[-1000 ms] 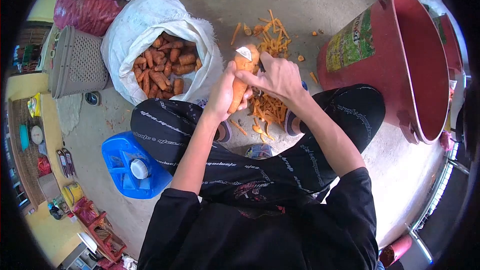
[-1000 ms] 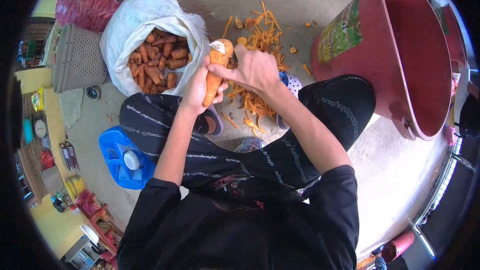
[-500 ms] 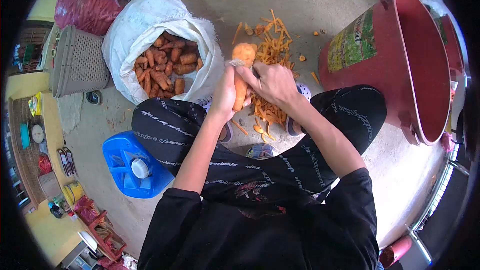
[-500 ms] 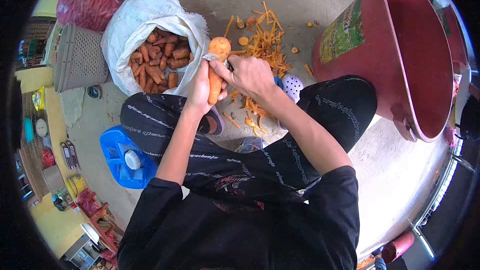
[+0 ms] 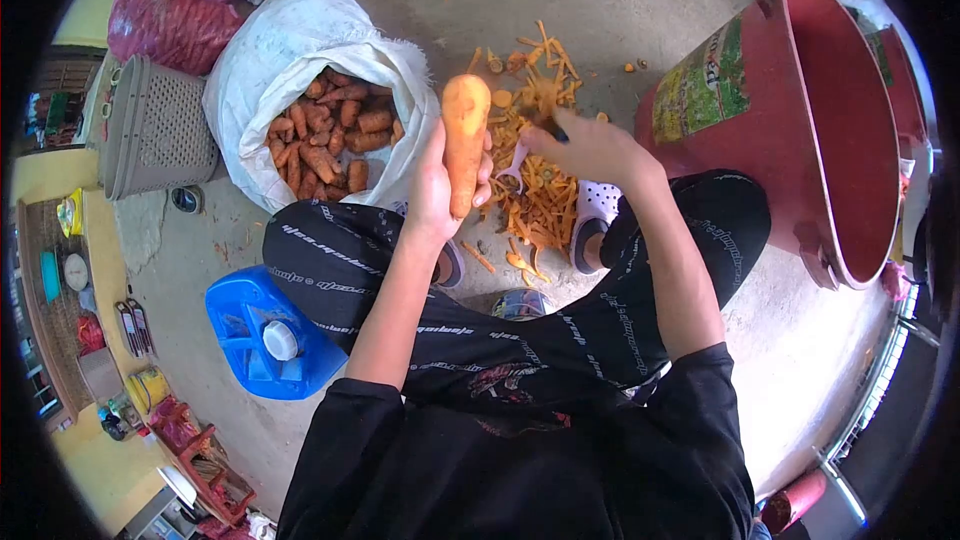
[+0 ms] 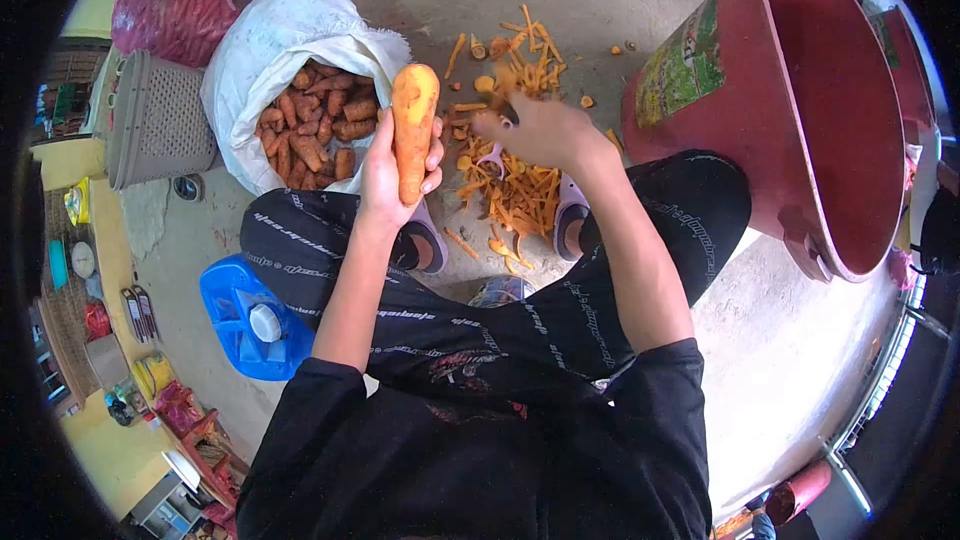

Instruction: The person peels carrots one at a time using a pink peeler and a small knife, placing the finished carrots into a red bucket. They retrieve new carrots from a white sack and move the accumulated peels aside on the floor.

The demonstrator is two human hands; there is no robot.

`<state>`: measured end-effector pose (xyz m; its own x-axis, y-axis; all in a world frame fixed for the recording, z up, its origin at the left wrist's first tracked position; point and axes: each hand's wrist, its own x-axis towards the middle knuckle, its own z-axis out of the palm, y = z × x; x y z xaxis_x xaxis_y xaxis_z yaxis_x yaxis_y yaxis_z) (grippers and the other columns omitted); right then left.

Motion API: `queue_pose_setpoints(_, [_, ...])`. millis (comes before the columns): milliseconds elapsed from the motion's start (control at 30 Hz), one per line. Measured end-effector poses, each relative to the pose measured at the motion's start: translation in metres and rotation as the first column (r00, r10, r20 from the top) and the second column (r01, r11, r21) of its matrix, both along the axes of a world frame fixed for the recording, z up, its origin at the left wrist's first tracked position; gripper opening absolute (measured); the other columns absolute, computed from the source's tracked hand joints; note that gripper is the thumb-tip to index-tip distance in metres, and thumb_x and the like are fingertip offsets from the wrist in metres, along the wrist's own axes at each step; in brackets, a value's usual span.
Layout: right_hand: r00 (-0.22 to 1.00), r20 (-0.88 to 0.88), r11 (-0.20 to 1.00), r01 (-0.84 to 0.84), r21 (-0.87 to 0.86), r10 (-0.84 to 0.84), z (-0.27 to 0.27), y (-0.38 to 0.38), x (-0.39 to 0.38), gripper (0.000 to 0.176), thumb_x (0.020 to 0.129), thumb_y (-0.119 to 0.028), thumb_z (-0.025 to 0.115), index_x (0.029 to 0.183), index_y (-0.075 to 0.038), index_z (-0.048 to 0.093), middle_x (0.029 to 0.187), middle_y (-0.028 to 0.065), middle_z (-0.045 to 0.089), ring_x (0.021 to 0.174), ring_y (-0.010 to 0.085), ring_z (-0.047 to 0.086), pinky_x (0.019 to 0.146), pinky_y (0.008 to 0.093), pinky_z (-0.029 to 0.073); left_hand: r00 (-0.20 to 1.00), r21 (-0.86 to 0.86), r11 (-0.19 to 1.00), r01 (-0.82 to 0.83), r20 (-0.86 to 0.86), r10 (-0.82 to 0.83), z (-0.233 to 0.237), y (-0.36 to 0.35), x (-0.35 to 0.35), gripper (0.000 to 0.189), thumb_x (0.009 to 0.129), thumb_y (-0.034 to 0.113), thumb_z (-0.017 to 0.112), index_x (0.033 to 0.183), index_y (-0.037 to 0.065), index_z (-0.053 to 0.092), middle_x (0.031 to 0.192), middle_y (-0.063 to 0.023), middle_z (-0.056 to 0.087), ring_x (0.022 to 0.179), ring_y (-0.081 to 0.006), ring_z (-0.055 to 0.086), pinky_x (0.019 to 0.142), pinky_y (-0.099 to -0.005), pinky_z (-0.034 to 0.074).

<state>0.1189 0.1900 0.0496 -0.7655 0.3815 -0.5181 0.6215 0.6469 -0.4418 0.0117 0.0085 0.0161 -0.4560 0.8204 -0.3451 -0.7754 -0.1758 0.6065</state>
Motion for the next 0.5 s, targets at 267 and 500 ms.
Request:
queue_pose_setpoints(267, [0.993, 0.104, 0.970, 0.031, 0.243, -0.058, 0.006, 0.013, 0.014, 0.067, 0.074, -0.057, 0.062, 0.117, -0.006, 0.056, 0.099, 0.0217, 0.065, 0.095, 0.0336, 0.064, 0.083, 0.0422, 0.050, 0.997, -0.073, 0.995, 0.072, 0.003, -0.072, 0.002, 0.001, 0.004, 0.041, 0.098, 0.045, 0.032, 0.110, 0.010, 0.049, 0.082, -0.0041, 0.054, 0.060, -0.0099, 0.047, 0.044, -0.0222, 0.037])
queue_pose_setpoints(500, [0.988, 0.150, 0.990, -0.067, 0.126, 0.048, -0.020, 0.002, 0.012, 0.061, 0.083, -0.060, 0.048, 0.088, -0.003, 0.068, 0.090, 0.0197, 0.067, 0.086, 0.0353, 0.065, 0.070, 0.0399, 0.053, 0.997, -0.051, 0.995, 0.082, 0.014, -0.081, 0.001, 0.004, 0.006, 0.041, 0.098, 0.045, 0.031, 0.111, 0.009, 0.048, 0.081, -0.0039, 0.053, 0.057, -0.0093, 0.043, 0.044, -0.0223, 0.035])
